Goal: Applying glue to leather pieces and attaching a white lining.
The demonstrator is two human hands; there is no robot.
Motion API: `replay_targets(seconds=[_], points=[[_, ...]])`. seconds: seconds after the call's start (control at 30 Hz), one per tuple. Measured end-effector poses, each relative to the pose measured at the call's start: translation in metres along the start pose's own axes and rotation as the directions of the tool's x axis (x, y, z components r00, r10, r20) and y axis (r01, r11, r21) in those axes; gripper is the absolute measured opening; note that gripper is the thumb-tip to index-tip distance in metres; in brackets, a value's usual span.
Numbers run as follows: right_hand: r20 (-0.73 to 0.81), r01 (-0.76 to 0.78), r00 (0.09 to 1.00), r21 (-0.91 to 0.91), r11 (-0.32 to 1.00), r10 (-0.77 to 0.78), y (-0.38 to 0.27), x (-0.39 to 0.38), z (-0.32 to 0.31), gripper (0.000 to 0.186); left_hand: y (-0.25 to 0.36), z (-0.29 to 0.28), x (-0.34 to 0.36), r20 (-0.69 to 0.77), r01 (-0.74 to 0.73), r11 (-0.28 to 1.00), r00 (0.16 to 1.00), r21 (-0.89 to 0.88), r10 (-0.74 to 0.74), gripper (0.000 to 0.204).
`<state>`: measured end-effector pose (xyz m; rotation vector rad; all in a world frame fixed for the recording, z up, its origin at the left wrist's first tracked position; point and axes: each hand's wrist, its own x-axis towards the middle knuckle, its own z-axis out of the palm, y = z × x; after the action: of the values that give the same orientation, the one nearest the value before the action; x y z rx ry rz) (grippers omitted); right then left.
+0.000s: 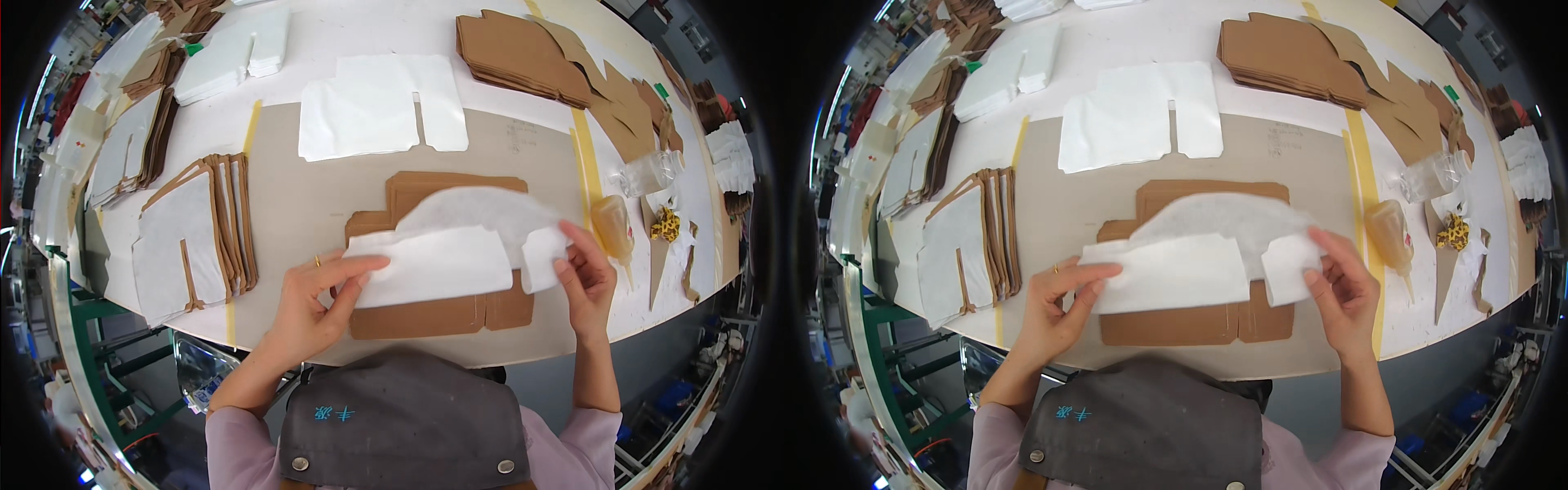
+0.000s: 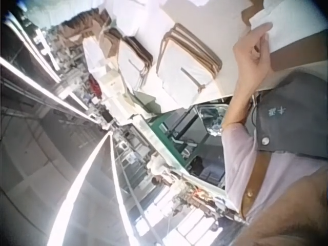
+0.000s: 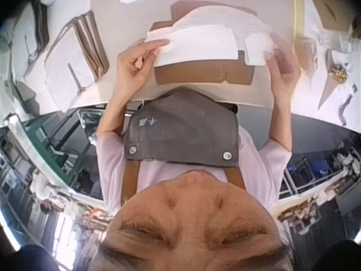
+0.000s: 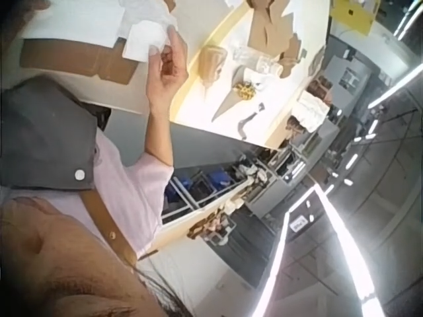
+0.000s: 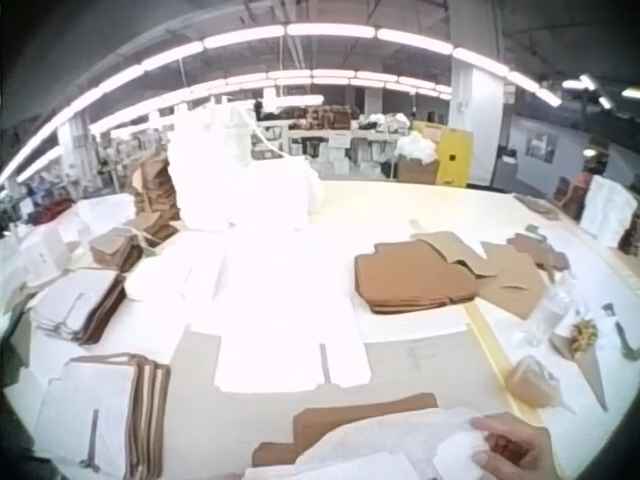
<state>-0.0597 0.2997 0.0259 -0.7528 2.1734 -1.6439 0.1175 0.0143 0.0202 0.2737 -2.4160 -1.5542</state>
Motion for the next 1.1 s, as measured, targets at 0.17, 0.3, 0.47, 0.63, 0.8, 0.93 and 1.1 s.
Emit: replay_targets(seconds=[0.17,0.3,0.47,0.63,0.8,0.93,1.1], points=[[0.027,-0.043,0.999,-0.051,0.998,0.045,0.002,0.029,0.007,0.046,-0.001,-0.003,0.034,-0.110,0.034,0.999,0.993,-0.015,-0.036,0.022],[0.120,-0.142,0.981,-0.088,0.986,0.152,0.016,0.030,0.008,0.048,-0.017,0.003,0.036,0.035,0.289,0.953,0.957,-0.090,-0.287,0.022],[0.146,-0.146,0.974,-0.167,0.975,0.171,0.014,0.030,0.009,0.048,-0.016,0.002,0.029,0.059,0.349,0.937,0.935,0.005,-0.349,0.022],[0.147,-0.105,0.978,-0.251,0.962,0.145,0.016,0.030,0.010,0.047,-0.017,0.004,0.027,0.054,0.306,0.950,0.949,0.066,-0.309,0.022],[0.155,-0.134,0.970,-0.298,0.945,0.186,0.009,0.031,0.010,0.046,-0.017,0.006,0.028,0.040,0.248,0.963,0.967,0.106,-0.253,0.022],[0.162,-0.144,0.965,-0.322,0.936,0.204,0.006,0.031,0.010,0.044,-0.014,0.005,0.028,0.059,0.265,0.957,0.960,0.120,-0.273,0.023],[0.162,-0.143,0.965,-0.341,0.929,0.208,0.006,0.031,0.009,0.043,-0.013,0.005,0.027,0.050,0.288,0.953,0.955,0.093,-0.294,0.022]])
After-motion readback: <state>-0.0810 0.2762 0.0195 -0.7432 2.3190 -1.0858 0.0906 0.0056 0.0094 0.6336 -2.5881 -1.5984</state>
